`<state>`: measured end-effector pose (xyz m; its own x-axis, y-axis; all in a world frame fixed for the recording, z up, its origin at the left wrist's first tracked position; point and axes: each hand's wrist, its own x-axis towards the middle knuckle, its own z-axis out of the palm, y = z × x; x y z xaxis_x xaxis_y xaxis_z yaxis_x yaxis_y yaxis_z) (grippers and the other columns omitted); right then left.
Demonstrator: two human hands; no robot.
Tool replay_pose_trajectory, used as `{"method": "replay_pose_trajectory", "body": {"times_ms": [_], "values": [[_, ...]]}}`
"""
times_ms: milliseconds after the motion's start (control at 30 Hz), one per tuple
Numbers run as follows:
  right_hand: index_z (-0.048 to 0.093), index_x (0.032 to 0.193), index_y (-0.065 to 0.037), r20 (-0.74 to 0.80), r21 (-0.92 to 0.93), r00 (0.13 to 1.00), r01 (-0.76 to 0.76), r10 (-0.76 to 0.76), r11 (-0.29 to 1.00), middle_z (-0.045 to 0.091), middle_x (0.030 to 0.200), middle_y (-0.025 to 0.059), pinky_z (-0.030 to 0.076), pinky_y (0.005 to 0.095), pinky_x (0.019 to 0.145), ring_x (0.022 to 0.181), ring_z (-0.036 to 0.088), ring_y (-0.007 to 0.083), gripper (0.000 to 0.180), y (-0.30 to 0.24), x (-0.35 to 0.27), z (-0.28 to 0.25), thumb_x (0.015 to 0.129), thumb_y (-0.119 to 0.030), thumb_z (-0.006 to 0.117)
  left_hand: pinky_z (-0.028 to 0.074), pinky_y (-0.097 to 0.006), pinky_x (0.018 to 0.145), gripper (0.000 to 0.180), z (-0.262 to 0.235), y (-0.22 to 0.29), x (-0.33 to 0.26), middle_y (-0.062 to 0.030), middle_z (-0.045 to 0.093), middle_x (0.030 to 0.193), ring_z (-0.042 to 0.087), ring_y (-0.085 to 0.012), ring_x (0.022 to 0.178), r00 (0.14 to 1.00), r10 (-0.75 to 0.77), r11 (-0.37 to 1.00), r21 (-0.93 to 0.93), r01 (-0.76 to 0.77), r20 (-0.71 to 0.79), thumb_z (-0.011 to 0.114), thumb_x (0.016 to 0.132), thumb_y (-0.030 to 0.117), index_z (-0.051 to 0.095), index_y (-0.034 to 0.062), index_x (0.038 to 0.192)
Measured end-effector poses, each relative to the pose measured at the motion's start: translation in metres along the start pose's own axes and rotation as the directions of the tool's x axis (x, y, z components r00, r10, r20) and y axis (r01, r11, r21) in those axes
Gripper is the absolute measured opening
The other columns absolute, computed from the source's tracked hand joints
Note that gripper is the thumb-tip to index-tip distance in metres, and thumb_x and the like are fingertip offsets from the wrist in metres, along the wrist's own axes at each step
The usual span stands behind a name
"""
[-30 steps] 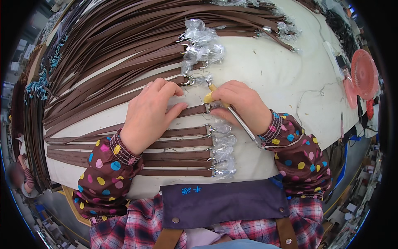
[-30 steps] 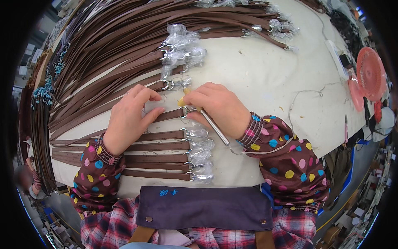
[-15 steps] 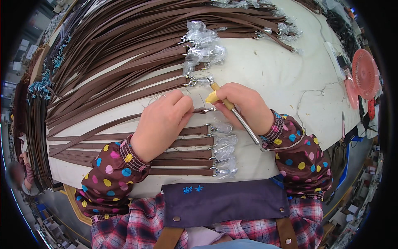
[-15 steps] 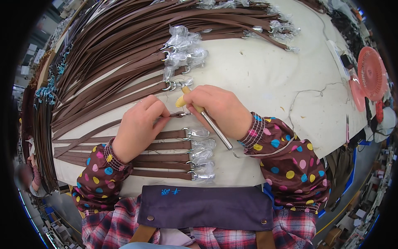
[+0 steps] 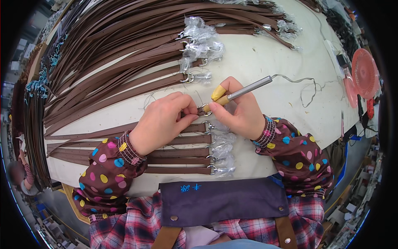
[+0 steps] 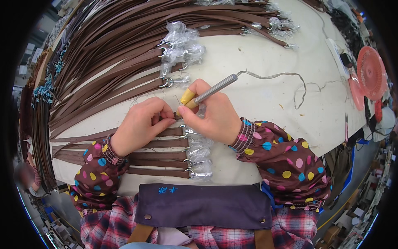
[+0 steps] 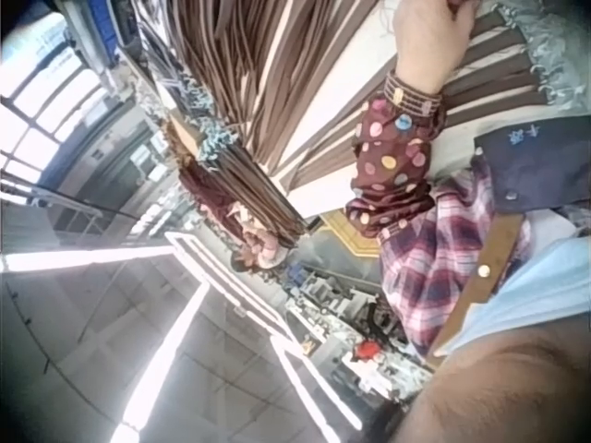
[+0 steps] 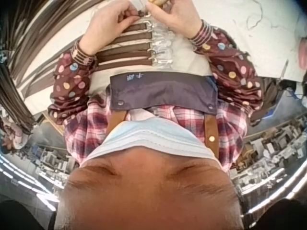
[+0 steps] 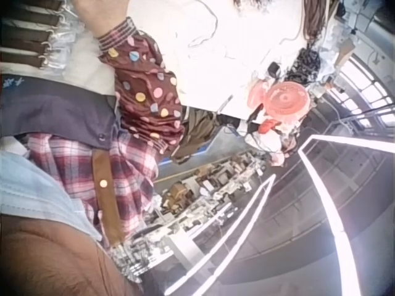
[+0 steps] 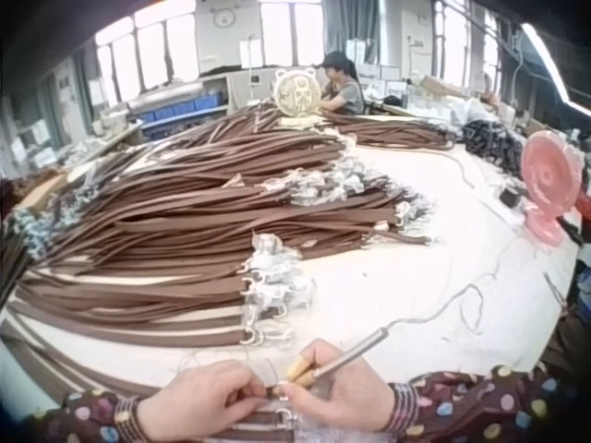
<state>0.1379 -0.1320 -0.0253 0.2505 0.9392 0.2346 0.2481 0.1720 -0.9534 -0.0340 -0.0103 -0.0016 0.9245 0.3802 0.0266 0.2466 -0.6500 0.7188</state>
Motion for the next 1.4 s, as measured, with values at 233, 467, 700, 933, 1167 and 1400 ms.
{"method": "replay_pose_trajectory", "body": {"times_ms": [233, 467, 700, 933, 1167, 1400], "values": [[0.049, 0.091, -0.002, 0.028, -0.006, 0.999, -0.025, 0.026, 1.0, 0.059, 0.072, 0.0061, 0.045, 0.0254, 0.058, 0.064, 0.057, 0.0113, 0.021, 0.007, -0.001, 0.002, 0.082, -0.011, 0.066, 0.04, -0.027, 0.052, 0.01, -0.006, 0.001, 0.002, -0.0045, 0.053, 0.069, 0.047, -0.0108, 0.056, 0.995, -0.079, 0.993, -0.081, 0.083, 0.054, 0.067, 0.083, 0.007, 0.059, 0.0014, 0.085], [0.049, 0.09, -0.002, 0.041, -0.042, 0.999, 0.003, -0.002, 0.999, 0.06, 0.071, 0.0076, 0.045, 0.0266, 0.055, 0.061, 0.058, 0.0138, 0.022, 0.011, 0.0, 0.003, 0.081, -0.012, 0.066, 0.04, -0.027, 0.053, 0.011, -0.009, 0.002, 0.002, -0.0046, 0.054, 0.068, 0.048, -0.0111, 0.057, 0.985, -0.135, 0.985, -0.091, 0.145, 0.106, 0.065, 0.085, 0.008, 0.057, 0.0011, 0.087], [0.048, 0.09, -0.002, 0.038, -0.058, 0.999, 0.001, 0.002, 0.998, 0.06, 0.071, 0.0081, 0.045, 0.0272, 0.054, 0.06, 0.058, 0.0153, 0.023, 0.01, -0.001, 0.002, 0.081, -0.012, 0.067, 0.04, -0.027, 0.053, 0.011, -0.008, 0.002, 0.003, -0.0043, 0.054, 0.068, 0.048, -0.0108, 0.058, 0.985, -0.135, 0.985, -0.096, 0.146, 0.111, 0.065, 0.085, 0.009, 0.057, 0.0009, 0.087], [0.045, 0.091, -0.002, 0.099, -0.088, 0.992, -0.073, 0.082, 0.993, 0.058, 0.078, 0.0065, 0.046, 0.026, 0.062, 0.071, 0.06, 0.0133, 0.021, 0.007, -0.001, 0.001, 0.084, -0.008, 0.064, 0.04, -0.027, 0.053, 0.011, -0.008, 0.003, 0.003, -0.004, 0.054, 0.067, 0.048, -0.0107, 0.057, 0.984, -0.14, 0.985, -0.091, 0.15, 0.108, 0.065, 0.086, 0.009, 0.057, 0.0012, 0.087], [0.047, 0.091, -0.003, 0.05, -0.069, 0.998, -0.023, 0.027, 0.997, 0.06, 0.073, 0.0094, 0.046, 0.028, 0.054, 0.061, 0.059, 0.0168, 0.025, 0.01, -0.001, 0.003, 0.081, -0.013, 0.067, 0.04, -0.027, 0.053, 0.011, -0.008, 0.002, 0.003, -0.0041, 0.054, 0.067, 0.048, -0.0107, 0.057, 0.986, -0.132, 0.987, -0.075, 0.14, 0.101, 0.065, 0.086, 0.01, 0.057, 0.0012, 0.087], [0.047, 0.092, -0.002, 0.049, -0.067, 0.998, -0.029, 0.032, 0.997, 0.06, 0.073, 0.0089, 0.046, 0.027, 0.056, 0.063, 0.059, 0.0149, 0.023, 0.007, -0.001, 0.002, 0.082, -0.011, 0.066, 0.043, -0.026, 0.055, 0.011, -0.008, -0.002, 0.003, -0.0035, 0.057, 0.071, 0.051, -0.0111, 0.059, 0.983, -0.137, 0.983, -0.108, 0.15, 0.12, 0.064, 0.087, 0.009, 0.056, 0.0007, 0.088]]}}
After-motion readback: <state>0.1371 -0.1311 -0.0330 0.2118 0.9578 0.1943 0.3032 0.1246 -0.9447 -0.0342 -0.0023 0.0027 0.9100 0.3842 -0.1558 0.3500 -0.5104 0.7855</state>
